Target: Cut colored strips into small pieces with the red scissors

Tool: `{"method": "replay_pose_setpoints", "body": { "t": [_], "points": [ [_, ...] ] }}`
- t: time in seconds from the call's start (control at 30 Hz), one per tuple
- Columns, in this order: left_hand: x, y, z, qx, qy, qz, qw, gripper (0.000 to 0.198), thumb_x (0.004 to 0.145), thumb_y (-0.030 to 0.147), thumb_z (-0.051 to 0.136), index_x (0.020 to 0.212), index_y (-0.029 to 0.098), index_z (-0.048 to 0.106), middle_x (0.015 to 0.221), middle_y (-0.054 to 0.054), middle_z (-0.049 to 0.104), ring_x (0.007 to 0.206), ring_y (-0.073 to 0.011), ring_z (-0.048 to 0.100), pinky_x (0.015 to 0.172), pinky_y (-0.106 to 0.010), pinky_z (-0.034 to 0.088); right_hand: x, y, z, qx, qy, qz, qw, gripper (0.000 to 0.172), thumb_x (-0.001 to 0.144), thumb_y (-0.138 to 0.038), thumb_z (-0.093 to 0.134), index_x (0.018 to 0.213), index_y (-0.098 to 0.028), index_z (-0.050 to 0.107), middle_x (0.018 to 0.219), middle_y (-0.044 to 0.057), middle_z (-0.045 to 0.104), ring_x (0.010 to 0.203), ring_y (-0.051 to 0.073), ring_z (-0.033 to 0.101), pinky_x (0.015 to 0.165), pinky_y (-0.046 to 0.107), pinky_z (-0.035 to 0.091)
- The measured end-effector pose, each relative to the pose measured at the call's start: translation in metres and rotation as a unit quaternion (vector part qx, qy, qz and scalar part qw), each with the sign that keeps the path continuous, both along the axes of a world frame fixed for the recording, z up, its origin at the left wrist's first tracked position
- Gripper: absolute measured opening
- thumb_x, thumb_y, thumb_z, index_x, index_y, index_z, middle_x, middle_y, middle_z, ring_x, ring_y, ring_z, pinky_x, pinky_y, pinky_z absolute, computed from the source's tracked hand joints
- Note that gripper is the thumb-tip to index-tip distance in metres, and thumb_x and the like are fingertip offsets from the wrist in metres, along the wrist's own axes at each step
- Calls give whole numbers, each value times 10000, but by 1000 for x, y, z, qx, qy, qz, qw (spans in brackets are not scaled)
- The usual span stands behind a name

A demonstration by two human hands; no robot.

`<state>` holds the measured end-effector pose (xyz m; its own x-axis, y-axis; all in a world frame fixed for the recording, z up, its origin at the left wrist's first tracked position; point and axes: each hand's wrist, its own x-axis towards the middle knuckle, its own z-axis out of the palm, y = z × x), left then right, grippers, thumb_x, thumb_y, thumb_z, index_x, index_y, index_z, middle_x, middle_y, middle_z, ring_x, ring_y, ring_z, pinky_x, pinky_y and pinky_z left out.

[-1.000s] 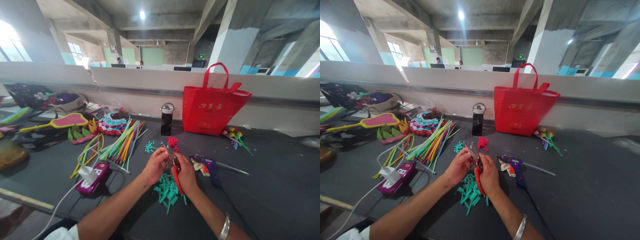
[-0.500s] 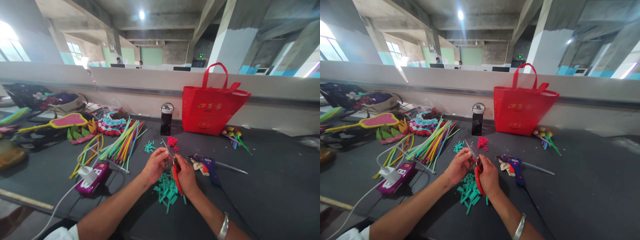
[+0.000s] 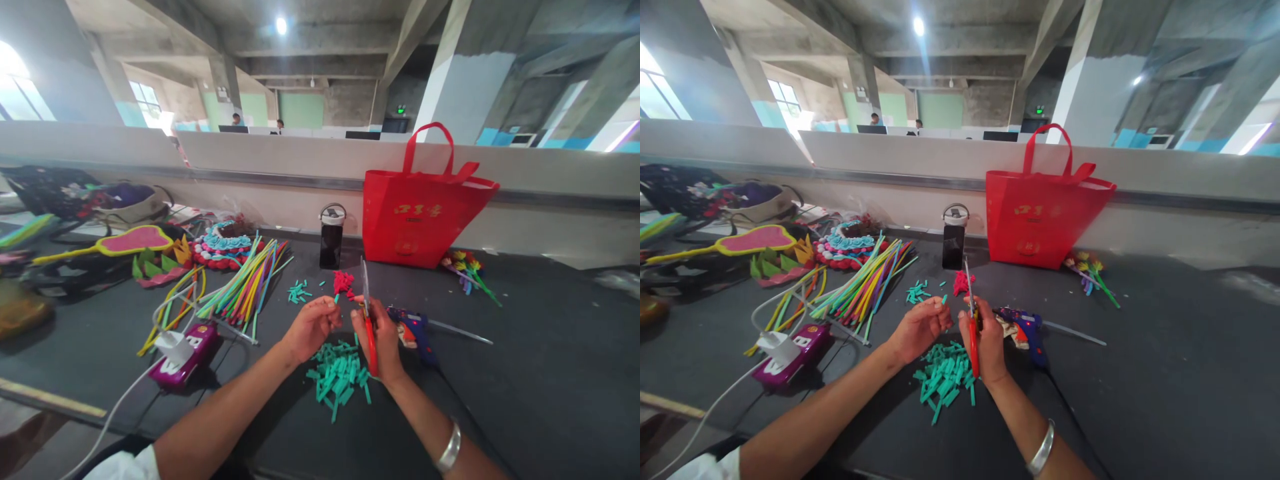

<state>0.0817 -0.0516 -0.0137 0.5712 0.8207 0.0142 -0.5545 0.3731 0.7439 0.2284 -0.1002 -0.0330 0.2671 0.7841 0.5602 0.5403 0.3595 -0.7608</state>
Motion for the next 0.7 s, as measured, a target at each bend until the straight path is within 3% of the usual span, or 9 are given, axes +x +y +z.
{"method": "replay_pose_setpoints", "body": {
  "t": [0.1,0.23,0.4,0.53,0.63,0.7],
  "points": [
    [1,-1,-1,-22,16,-39,999,89,683,176,659,668,148,576,590,17,482,564,-99,467,635,-260,392,-1,-4,6,1,46,34,998,319,851,-328,558,1144,-205,530,858,5,615,707,136,605,707,271,514],
    [2,-3,-6,-26,43,-75,996,78,675,184,640,642,144,582,572,6,495,551,-105,471,616,-263,377,-5,-9,10,16,85,85,993,319,844,-315,576,1140,-217,506,878,5,612,776,143,618,736,274,523],
    [4,-3,-10,-5,82,-102,991,76,687,208,622,656,142,603,557,1,498,538,-114,479,586,-263,360,-6,-9,7,16,78,84,993,261,858,-268,542,1114,-219,534,858,3,593,755,134,595,738,263,512],
    [3,-2,-7,46,131,-20,990,67,684,205,643,704,143,633,616,3,534,567,-102,477,600,-247,369,-3,-8,10,14,58,63,996,238,844,-255,533,1077,-213,541,798,-13,578,674,121,572,670,241,501],
    [2,-2,-4,127,185,51,973,120,689,245,681,752,146,660,697,-3,588,626,-102,494,634,-236,374,-2,-7,14,15,58,46,997,237,827,-244,531,1061,-206,546,760,-27,576,645,116,566,647,234,491],
    [2,-2,-4,169,219,67,959,164,686,283,708,765,145,667,719,-7,604,658,-110,504,649,-235,376,-1,-5,15,16,58,43,997,238,819,-237,532,1055,-203,551,762,-27,581,656,119,573,663,239,491]
  ]
}}
